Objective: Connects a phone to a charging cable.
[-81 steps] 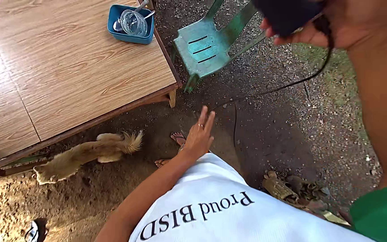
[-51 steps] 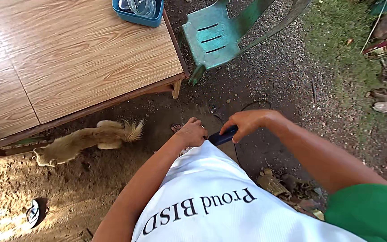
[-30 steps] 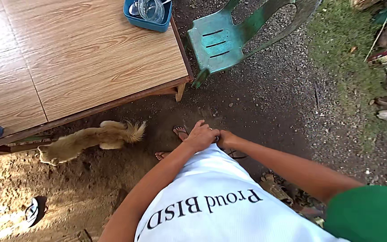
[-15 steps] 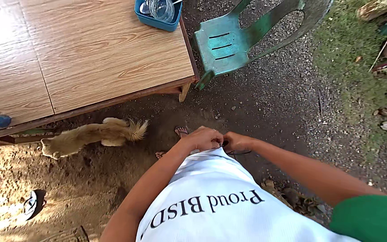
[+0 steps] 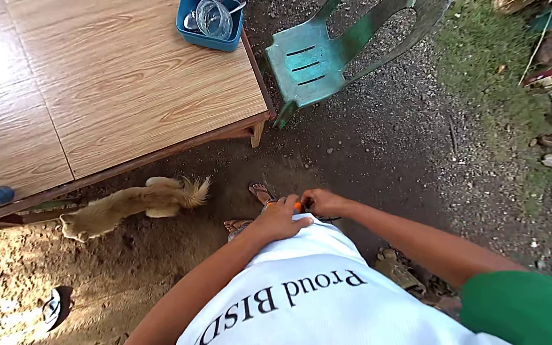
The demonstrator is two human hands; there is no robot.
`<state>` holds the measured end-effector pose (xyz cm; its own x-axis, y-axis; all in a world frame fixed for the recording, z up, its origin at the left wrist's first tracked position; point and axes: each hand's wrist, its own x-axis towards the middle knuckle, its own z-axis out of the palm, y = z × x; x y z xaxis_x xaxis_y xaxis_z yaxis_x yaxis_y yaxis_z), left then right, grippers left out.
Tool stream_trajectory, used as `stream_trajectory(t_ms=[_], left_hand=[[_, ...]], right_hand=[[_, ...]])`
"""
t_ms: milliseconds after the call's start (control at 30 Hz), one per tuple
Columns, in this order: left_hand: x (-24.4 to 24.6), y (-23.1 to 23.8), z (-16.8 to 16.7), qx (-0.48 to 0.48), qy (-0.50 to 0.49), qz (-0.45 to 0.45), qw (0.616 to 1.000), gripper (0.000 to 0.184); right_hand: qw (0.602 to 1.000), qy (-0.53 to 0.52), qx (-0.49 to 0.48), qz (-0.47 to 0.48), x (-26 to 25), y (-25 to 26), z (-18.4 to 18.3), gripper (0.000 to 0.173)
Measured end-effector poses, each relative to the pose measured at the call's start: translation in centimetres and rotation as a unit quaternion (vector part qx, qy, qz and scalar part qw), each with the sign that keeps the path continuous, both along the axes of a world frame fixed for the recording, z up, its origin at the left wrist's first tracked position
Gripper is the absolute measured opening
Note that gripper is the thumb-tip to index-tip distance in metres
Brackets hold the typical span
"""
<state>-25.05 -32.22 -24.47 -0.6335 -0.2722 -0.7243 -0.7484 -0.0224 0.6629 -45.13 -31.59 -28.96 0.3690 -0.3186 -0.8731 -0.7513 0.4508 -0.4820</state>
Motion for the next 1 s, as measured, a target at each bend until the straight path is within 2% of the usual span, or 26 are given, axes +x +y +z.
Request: stream_trajectory(t_ms=[33,100,167,200,267,300,333,367,400,467,533,600,667,767,833,900,1000], left_hand=[[0.7,0.0,0.5,0.006,-0.005,-0.015,1.0,0.064],[1.7,-0.5,1.3,-0.006,0.033,-0.064,0.997,0.045],[2.6,-1.1,2.0,-0.029,0.147,-0.052,0.987,0.032],[3.3,-1.2,2.7,-0.021,0.239,-0.007,0.971,0.029],[4.4,-1.5,5.4,0.048,0.419,0.072,0.904,0.025],[5.0,-1.8,6.8,0.097,0.47,0.077,0.874,0.024],[5.7,-2.0,7.6,0.14,0.481,0.069,0.863,0.024],[6.5,-2.1,7.8,0.169,0.451,0.058,0.875,0.027],[7.3,-2.2,7.4,0.172,0.381,0.043,0.907,0.033],[7.9,-2.1,5.8,0.116,0.176,-0.027,0.977,0.046],[6.9,-1.3,4.7,0.047,0.021,-0.079,0.996,0.048],[5.2,-1.4,4.4,-0.019,-0.034,-0.071,0.997,0.036],[3.1,-1.4,2.8,-0.056,-0.028,-0.014,0.998,0.032],[0.2,-0.8,-2.5,-0.072,0.077,0.028,0.994,0.044],[-0.9,-0.9,-4.0,-0.067,0.149,-0.033,0.986,0.052],[-1.3,-1.1,-4.0,-0.091,0.187,-0.091,0.974,0.041],[-1.4,-0.7,-3.9,-0.086,0.219,-0.127,0.964,0.029]], right_hand=[[0.998,-0.038,0.048,-0.035,-1.0,-0.4,-0.2,0.039],[0.982,-0.08,0.14,-0.096,-3.3,-1.5,-0.7,0.04],[0.973,-0.07,0.173,-0.139,-4.6,-1.8,-1.3,0.03],[0.972,-0.064,0.17,-0.151,-4.6,-1.5,-1.5,0.024],[0.977,-0.067,0.141,-0.146,-3.8,-1.5,-1.4,0.018],[0.982,-0.069,0.121,-0.129,-3.0,-1.6,-1.1,0.017],[0.987,-0.065,0.102,-0.108,-2.0,-1.6,-0.8,0.018],[0.99,-0.054,0.088,-0.096,-1.1,-1.4,-0.7,0.021],[0.991,-0.042,0.084,-0.099,-0.5,-1.3,-0.8,0.023],[0.985,-0.034,0.097,-0.141,-0.6,-0.9,-2.2,0.022],[0.975,-0.034,0.118,-0.186,-1.3,-0.1,-3.2,0.022],[0.971,-0.025,0.126,-0.2,-1.2,-0.2,-2.8,0.026],[0.963,-0.022,0.16,-0.216,-0.9,-0.2,-2.3,0.032],[0.942,-0.018,0.202,-0.266,-0.4,-0.2,-3.5,0.017],[0.938,-0.009,0.207,-0.277,-0.3,-0.1,-3.9,0.014],[0.933,0.015,0.221,-0.283,-1.0,0.0,-2.8,0.015],[0.93,0.049,0.248,-0.268,-2.6,-0.3,-0.9,0.011]])
